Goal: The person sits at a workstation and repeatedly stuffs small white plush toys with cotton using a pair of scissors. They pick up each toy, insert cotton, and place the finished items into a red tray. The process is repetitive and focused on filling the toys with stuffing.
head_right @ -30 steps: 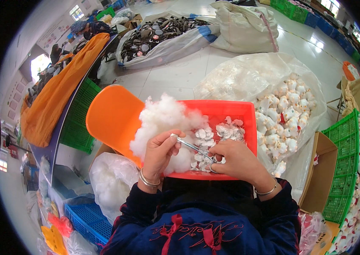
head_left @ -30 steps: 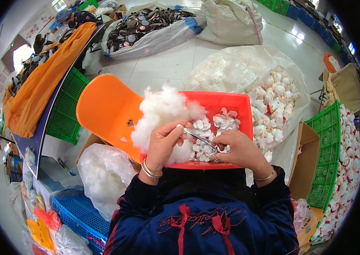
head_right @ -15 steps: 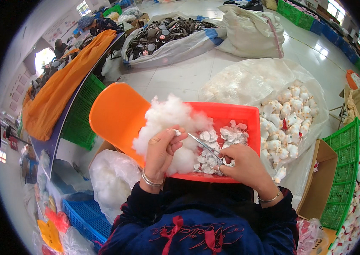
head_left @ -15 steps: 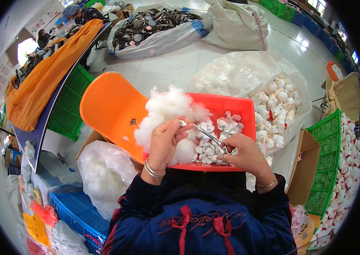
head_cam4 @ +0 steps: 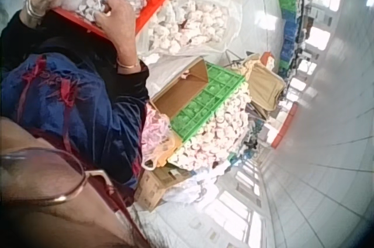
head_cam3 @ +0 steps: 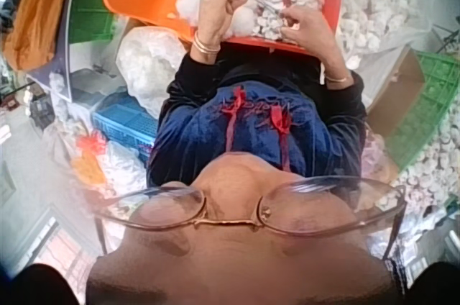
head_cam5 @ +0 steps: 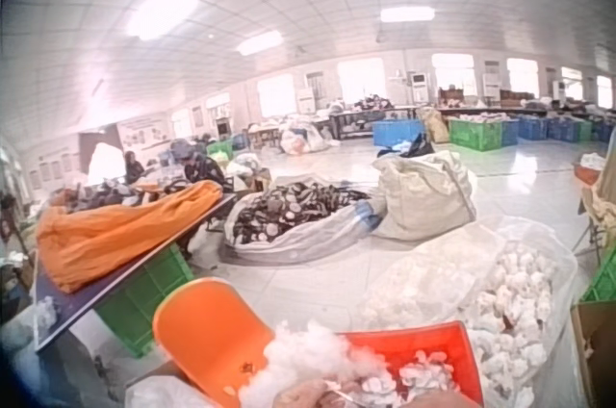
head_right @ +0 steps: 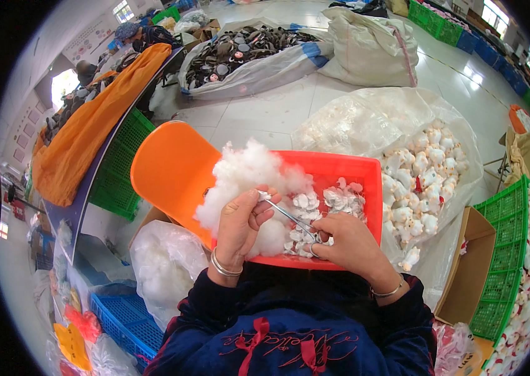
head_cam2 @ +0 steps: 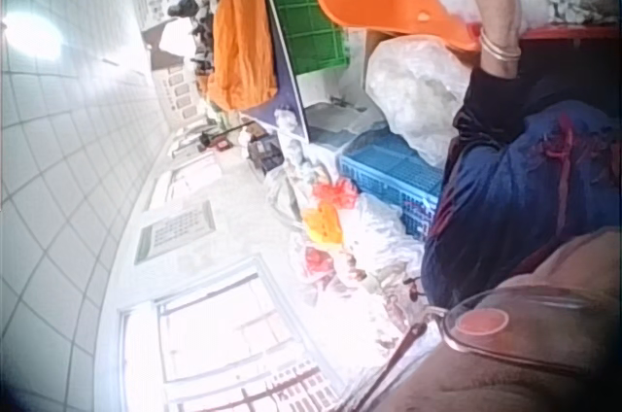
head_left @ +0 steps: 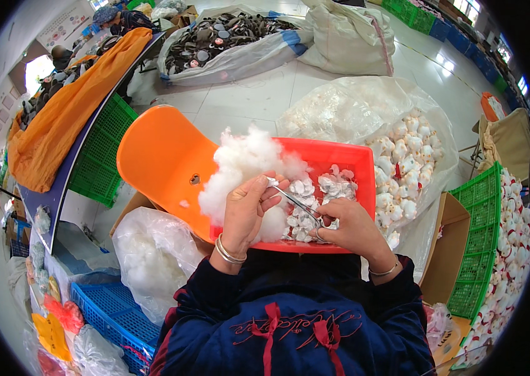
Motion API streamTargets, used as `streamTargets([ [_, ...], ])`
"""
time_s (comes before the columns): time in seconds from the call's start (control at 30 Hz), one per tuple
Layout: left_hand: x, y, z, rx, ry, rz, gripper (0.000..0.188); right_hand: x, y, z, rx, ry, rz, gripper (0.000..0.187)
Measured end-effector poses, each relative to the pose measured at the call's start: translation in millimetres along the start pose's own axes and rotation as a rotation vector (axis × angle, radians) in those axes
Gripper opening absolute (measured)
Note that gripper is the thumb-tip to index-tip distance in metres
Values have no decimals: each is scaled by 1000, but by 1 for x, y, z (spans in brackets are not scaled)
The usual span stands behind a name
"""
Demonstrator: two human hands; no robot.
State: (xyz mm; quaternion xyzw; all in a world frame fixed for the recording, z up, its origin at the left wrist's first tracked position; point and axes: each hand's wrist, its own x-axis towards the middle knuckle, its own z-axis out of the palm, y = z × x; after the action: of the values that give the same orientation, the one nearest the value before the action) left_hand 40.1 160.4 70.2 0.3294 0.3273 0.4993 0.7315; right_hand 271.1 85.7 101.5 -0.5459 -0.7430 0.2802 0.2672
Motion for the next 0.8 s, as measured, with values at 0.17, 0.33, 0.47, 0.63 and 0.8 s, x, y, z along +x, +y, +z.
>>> streamTargets([
  [0.17, -1, -2, 1, -17, -13, 3, 29, 1, -2, 2, 42, -12, -1, 31],
  [0.33, -2, -2, 2, -2, -69, -50, 29, 2, 7, 3, 36, 9, -62, 29],
  [0.47, -3, 1, 3, 87, -47, -19, 29, 2, 2, 0, 43, -29, -37, 28],
  [0.63, 3, -5, -20, 140, -97, 1, 27, -4, 4, -1, 13, -12, 14, 29],
  [0.8, -2, -2, -1, 18, 30, 31, 24, -6, 6, -2, 7, 4, 30, 30],
])
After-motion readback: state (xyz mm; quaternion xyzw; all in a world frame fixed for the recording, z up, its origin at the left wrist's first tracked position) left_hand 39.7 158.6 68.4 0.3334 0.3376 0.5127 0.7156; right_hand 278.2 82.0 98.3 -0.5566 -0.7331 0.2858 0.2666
